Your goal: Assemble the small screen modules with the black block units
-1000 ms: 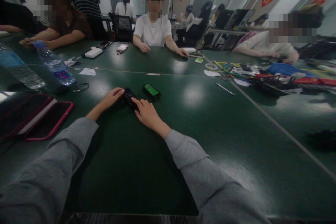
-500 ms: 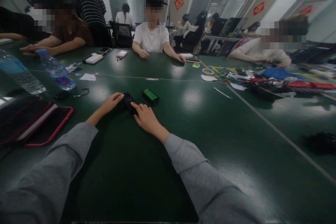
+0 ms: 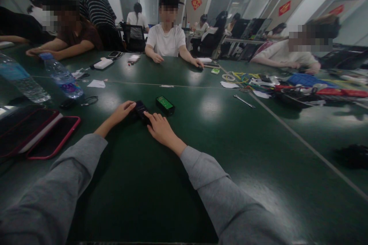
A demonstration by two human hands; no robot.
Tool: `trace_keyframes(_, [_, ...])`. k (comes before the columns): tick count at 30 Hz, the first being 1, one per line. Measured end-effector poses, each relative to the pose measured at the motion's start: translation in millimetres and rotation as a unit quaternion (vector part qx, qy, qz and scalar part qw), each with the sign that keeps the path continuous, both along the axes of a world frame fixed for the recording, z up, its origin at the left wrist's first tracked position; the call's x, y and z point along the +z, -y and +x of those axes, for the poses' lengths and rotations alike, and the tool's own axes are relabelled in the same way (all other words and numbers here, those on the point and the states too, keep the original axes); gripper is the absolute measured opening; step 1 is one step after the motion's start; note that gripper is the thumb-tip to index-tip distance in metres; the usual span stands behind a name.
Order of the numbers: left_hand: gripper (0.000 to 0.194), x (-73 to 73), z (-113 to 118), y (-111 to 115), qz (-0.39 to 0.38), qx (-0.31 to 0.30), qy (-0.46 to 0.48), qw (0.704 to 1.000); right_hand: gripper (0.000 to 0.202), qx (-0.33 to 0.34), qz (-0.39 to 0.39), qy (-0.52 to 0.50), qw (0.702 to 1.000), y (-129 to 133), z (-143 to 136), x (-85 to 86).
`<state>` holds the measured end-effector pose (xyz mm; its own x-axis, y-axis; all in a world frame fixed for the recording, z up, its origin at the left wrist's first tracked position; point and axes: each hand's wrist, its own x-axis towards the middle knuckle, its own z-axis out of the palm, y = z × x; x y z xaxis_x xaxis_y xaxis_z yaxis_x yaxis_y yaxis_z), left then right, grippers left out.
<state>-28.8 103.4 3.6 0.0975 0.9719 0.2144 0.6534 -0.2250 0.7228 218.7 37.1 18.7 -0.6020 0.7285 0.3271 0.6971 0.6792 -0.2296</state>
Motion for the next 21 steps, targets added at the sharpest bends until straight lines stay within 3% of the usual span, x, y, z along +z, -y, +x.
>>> trace_keyframes(21, [0.051, 1.1, 0.7, 1.3, -0.001, -0.004, 0.003, 1.0, 0.057, -0.001, 0.002, 0.005, 1.0, 0.4, 0.0, -0.1])
